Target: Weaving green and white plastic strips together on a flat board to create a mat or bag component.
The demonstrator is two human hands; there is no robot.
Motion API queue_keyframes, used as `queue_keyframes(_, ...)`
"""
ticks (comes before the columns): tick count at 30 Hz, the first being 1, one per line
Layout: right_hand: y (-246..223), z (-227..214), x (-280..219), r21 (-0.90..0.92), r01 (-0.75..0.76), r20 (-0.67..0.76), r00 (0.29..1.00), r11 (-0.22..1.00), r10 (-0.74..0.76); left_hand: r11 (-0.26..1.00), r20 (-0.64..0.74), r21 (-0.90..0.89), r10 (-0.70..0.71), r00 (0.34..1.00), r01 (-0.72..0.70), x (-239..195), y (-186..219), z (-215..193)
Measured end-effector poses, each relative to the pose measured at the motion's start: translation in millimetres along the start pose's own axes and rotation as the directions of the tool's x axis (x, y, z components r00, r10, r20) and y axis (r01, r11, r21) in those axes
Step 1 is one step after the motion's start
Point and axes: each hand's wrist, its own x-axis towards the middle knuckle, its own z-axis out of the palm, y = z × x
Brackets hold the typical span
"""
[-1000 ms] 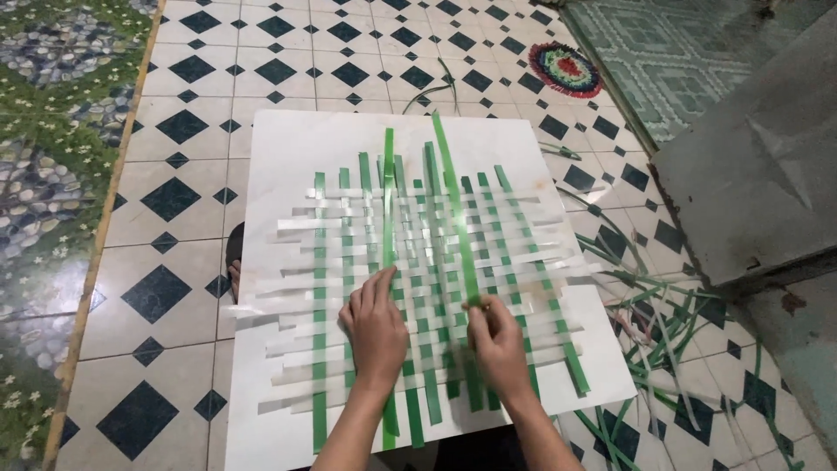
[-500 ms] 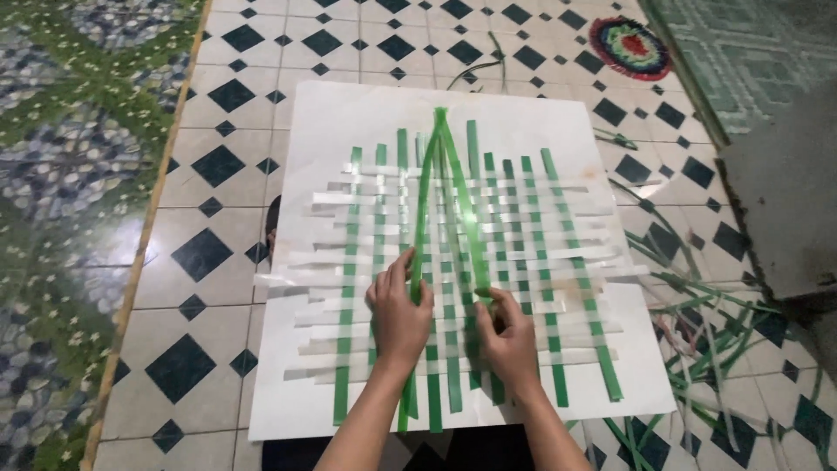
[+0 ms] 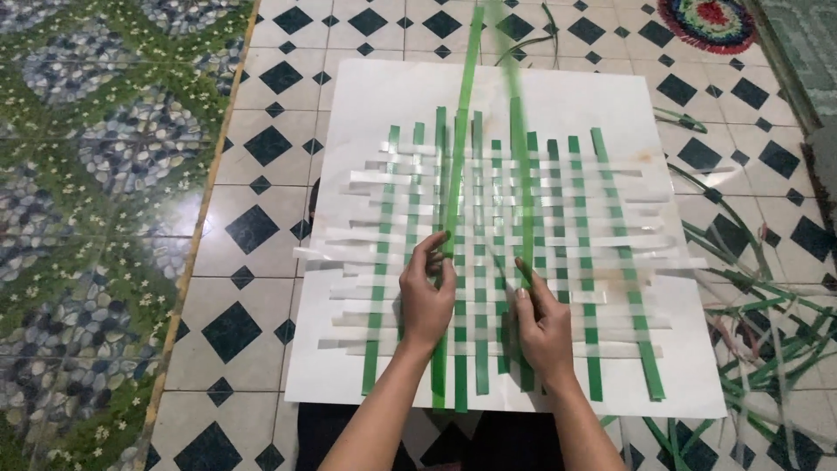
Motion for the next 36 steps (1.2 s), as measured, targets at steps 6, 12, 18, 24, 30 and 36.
queue_keyframes(6, 11, 2, -1, -0.01, 0.025, 0.042, 0.999, 1.0, -0.025, 0.994, 0.055, -0.087, -0.056, 0.997, 0.061, 0, 8, -4)
queue_keyframes(12, 7, 4, 0, -0.039, 0.08, 0.161, 0.984, 0.996, -0.073, 1.0, 0.088, -0.025, -0.013, 0.996, 0.016, 0, 7, -3)
queue_keyframes(18, 2, -1, 0, 0.018, 0.076, 0.086, 0.993, 0.997, -0.077, 0.998, 0.084, -0.052, -0.027, 0.996, 0.031, 0, 2, -2)
queue_keyframes(24, 6, 5, 0, -0.026, 0.117, 0.114, 0.987, 0.993, -0.113, 0.996, 0.124, -0.078, -0.043, 0.991, 0.053, -1, 5, -3)
queue_keyframes(30, 13, 7, 0, -0.019, 0.105, 0.105, 0.989, 0.994, -0.102, 0.994, 0.141, -0.054, -0.091, 0.986, 0.099, -1, 13, -7)
queue_keyframes(36, 24, 6, 2, 0.034, 0.019, 0.111, 0.994, 0.999, -0.023, 0.993, 0.14, -0.04, -0.101, 0.985, 0.108, -3, 19, -9)
